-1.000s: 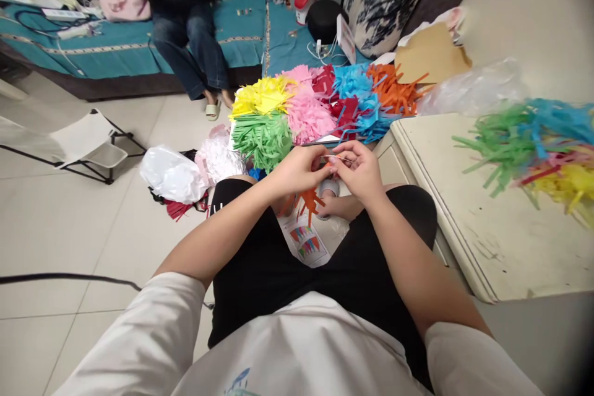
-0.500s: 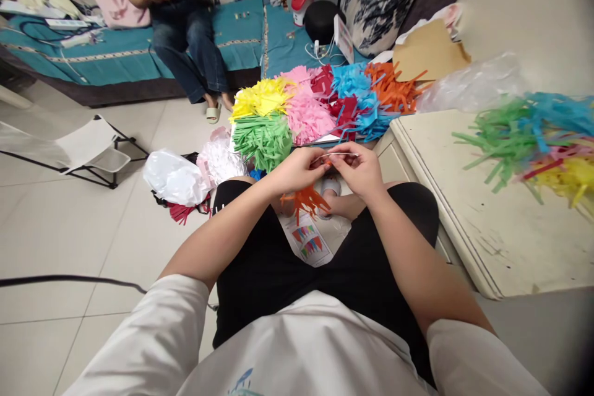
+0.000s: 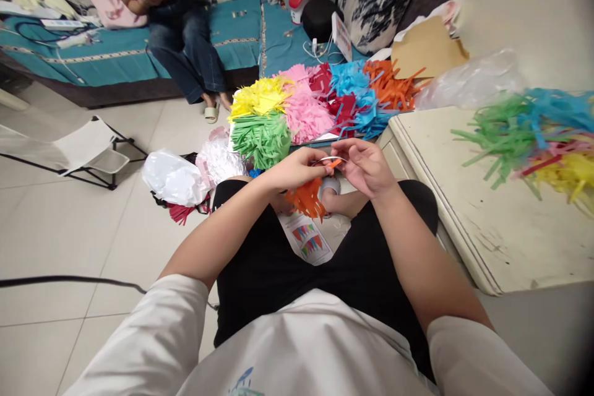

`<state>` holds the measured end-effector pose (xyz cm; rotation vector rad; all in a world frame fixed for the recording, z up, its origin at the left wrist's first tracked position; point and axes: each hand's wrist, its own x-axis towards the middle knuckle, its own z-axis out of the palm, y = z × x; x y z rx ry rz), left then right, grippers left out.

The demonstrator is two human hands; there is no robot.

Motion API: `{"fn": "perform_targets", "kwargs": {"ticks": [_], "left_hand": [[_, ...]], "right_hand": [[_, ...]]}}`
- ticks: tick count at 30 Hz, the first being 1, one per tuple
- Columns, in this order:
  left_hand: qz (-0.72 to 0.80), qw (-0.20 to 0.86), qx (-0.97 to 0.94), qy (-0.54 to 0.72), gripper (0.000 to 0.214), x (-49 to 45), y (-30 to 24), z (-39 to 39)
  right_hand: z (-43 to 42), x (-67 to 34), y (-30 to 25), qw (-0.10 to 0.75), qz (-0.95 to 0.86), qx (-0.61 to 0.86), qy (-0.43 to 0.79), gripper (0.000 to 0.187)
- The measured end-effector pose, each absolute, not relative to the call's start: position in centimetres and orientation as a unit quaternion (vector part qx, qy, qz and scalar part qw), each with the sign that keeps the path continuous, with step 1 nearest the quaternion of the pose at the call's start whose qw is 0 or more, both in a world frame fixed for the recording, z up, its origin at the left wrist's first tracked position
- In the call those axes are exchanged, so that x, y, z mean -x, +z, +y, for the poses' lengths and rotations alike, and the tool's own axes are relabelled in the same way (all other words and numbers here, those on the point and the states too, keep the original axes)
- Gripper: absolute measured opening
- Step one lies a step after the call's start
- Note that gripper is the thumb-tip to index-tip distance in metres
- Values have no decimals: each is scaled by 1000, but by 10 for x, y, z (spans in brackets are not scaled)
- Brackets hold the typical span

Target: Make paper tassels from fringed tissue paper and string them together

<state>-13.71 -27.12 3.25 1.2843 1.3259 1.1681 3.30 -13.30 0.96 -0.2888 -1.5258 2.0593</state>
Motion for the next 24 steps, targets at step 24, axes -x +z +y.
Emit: {"fn": "perform_targets", "kwargs": {"ticks": [24], "left_hand": [[392,669,-407,483,57,134,45,-283]], "right_hand": [[-146,-31,7,286,-592,18,753,39]]}}
